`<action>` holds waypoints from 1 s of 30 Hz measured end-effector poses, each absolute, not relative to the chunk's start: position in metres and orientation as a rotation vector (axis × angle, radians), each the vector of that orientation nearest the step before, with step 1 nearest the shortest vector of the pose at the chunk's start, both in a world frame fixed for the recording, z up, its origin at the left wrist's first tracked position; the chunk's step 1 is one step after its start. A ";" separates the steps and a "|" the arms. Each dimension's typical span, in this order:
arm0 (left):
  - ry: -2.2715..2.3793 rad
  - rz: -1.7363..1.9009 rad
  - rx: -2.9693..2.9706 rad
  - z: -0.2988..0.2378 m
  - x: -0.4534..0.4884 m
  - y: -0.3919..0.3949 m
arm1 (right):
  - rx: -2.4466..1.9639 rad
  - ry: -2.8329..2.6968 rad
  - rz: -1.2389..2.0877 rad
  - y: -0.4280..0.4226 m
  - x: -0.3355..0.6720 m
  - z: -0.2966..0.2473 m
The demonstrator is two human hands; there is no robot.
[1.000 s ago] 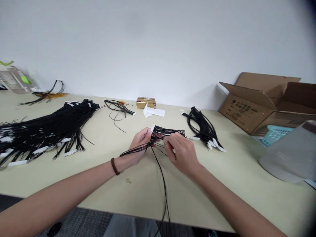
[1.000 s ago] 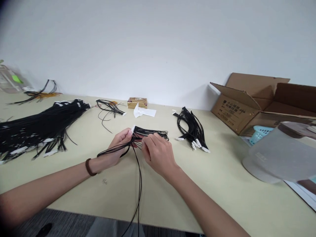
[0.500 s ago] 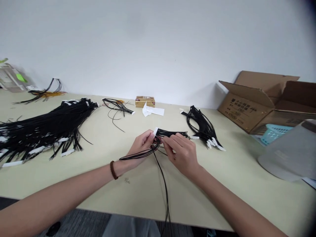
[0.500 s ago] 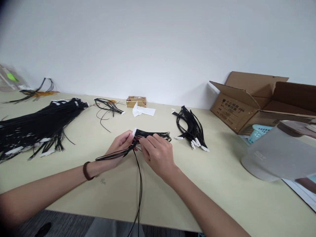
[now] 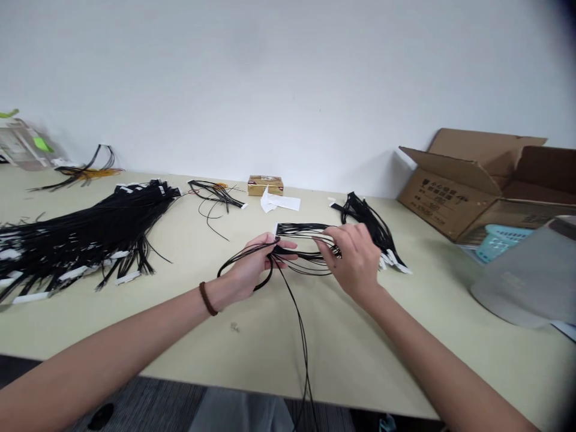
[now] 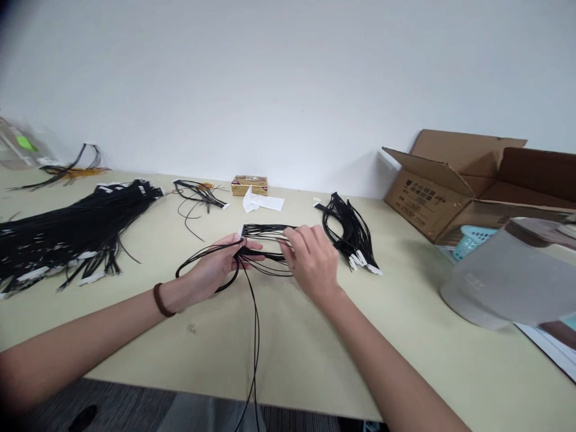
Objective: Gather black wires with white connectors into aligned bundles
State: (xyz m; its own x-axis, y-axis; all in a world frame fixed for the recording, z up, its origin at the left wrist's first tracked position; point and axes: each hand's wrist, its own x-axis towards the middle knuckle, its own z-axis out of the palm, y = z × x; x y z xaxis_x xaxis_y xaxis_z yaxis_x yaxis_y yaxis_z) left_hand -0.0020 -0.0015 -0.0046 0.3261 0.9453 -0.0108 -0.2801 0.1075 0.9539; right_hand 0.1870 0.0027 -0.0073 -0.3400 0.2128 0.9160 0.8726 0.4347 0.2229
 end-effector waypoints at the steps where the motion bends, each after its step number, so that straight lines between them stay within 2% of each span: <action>1: 0.793 1.050 1.038 -0.004 -0.003 0.000 | -0.940 -1.776 -0.981 0.005 0.191 -0.006; 5: 0.768 1.042 0.936 -0.004 -0.006 0.004 | -0.901 -1.694 -1.194 0.004 0.197 -0.002; 9: 0.749 1.097 0.858 -0.007 -0.007 0.010 | -0.604 -1.830 -1.346 -0.009 0.185 0.000; 15: 0.763 1.170 0.777 -0.003 -0.010 0.016 | -0.460 -2.206 -1.110 -0.017 0.167 -0.006; 24: 0.782 1.194 0.782 0.000 -0.009 0.015 | -0.481 -2.229 -0.948 -0.015 0.165 -0.013; 30: 0.777 1.176 0.773 -0.003 -0.008 0.015 | -0.504 -2.208 -0.996 -0.016 0.163 -0.015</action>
State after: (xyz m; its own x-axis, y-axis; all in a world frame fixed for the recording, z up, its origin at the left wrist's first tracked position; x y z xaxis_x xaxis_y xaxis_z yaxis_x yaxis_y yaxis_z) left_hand -0.0081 0.0149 -0.0027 0.2032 0.9719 -0.1186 -0.4897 0.2058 0.8473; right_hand 0.1631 -0.0160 -0.0151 -0.7112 0.0755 0.6989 0.5738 0.6367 0.5151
